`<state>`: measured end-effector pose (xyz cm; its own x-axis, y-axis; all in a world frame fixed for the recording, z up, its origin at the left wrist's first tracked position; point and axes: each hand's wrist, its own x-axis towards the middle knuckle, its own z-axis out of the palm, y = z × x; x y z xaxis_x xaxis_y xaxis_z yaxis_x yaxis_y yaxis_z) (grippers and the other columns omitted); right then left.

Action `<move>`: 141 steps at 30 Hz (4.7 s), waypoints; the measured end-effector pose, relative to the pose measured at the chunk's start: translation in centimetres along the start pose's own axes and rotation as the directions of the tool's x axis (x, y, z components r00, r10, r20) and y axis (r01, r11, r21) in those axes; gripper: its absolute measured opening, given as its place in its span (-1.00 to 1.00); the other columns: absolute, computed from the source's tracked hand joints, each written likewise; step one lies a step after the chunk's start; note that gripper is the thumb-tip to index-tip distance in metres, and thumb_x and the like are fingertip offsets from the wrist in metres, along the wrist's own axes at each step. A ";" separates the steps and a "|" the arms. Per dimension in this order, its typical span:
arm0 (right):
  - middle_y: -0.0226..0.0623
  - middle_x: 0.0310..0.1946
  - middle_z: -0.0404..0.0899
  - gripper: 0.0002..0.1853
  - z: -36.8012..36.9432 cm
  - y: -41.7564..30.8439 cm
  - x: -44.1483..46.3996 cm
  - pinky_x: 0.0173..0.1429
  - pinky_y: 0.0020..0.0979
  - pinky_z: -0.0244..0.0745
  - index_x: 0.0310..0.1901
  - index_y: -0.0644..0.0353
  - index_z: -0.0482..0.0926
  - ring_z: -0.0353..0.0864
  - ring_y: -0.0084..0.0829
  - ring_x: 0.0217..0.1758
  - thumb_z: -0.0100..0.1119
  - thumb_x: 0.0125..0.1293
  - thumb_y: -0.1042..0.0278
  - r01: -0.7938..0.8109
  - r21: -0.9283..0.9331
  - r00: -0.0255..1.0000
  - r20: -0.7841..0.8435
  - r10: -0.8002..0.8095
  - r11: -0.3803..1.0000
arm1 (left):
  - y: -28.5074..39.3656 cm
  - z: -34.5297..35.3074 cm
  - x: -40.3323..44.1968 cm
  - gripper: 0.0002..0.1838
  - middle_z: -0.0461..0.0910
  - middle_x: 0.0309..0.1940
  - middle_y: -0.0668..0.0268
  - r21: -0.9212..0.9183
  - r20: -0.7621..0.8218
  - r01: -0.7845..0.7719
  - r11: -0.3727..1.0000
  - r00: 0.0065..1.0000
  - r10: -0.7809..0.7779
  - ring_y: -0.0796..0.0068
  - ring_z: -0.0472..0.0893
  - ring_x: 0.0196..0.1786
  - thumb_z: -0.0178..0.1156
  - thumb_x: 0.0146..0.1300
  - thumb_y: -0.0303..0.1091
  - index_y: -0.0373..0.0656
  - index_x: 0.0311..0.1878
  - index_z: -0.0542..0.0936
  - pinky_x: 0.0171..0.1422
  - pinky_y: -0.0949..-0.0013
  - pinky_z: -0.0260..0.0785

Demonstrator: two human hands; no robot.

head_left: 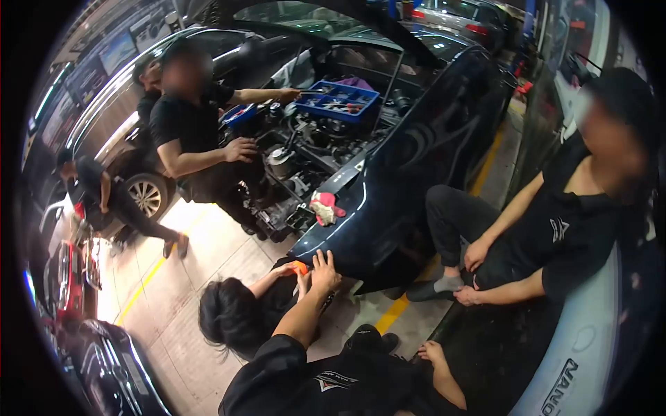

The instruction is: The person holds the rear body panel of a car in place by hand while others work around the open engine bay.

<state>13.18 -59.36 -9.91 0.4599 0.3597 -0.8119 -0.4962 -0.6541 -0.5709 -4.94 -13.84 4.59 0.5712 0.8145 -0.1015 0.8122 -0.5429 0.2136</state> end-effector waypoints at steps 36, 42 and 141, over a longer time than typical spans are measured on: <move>-0.19 -0.27 0.72 -0.69 0.2 4.2 -2.1 -0.33 -0.30 0.59 0.01 0.19 0.58 0.71 -0.30 -0.41 0.02 0.43 0.17 -0.105 -0.038 0.994 -0.022 0.105 0.994 | 1.2 -2.4 -0.2 0.08 -0.15 0.56 -0.18 0.164 0.198 0.003 0.987 0.979 -0.036 -0.18 0.02 0.56 0.33 0.09 -0.10 -0.22 0.56 -0.08 0.40 -0.32 0.23; -0.19 -0.24 0.73 -0.69 0.0 6.2 -0.4 -0.38 -0.31 0.57 0.03 0.21 0.57 0.72 -0.30 -0.41 0.04 0.42 0.19 -0.113 0.022 0.993 -0.035 0.114 0.993 | 0.8 -1.6 -0.2 0.10 -0.17 0.54 -0.27 0.121 0.157 -0.010 0.993 0.988 -0.009 -0.30 0.00 0.55 0.37 0.10 -0.07 -0.23 0.55 -0.08 0.41 -0.30 0.19; -0.15 -0.31 0.73 -0.68 1.0 7.4 -0.2 -0.41 -0.33 0.60 0.01 0.30 0.55 0.71 -0.34 -0.44 0.03 0.41 0.23 -0.107 0.018 0.993 -0.051 0.108 0.994 | -1.1 0.7 0.7 0.03 -0.14 0.54 -0.24 0.128 0.119 -0.049 0.991 0.992 0.033 -0.32 0.01 0.54 0.32 0.10 -0.21 -0.20 0.55 -0.06 0.45 -0.22 0.22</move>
<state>8.68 -63.60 -14.13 0.4411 0.2527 -0.8612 -0.5558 -0.6765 -0.4831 -5.35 -12.80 3.61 0.6080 0.7660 -0.2087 0.7920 -0.6036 0.0917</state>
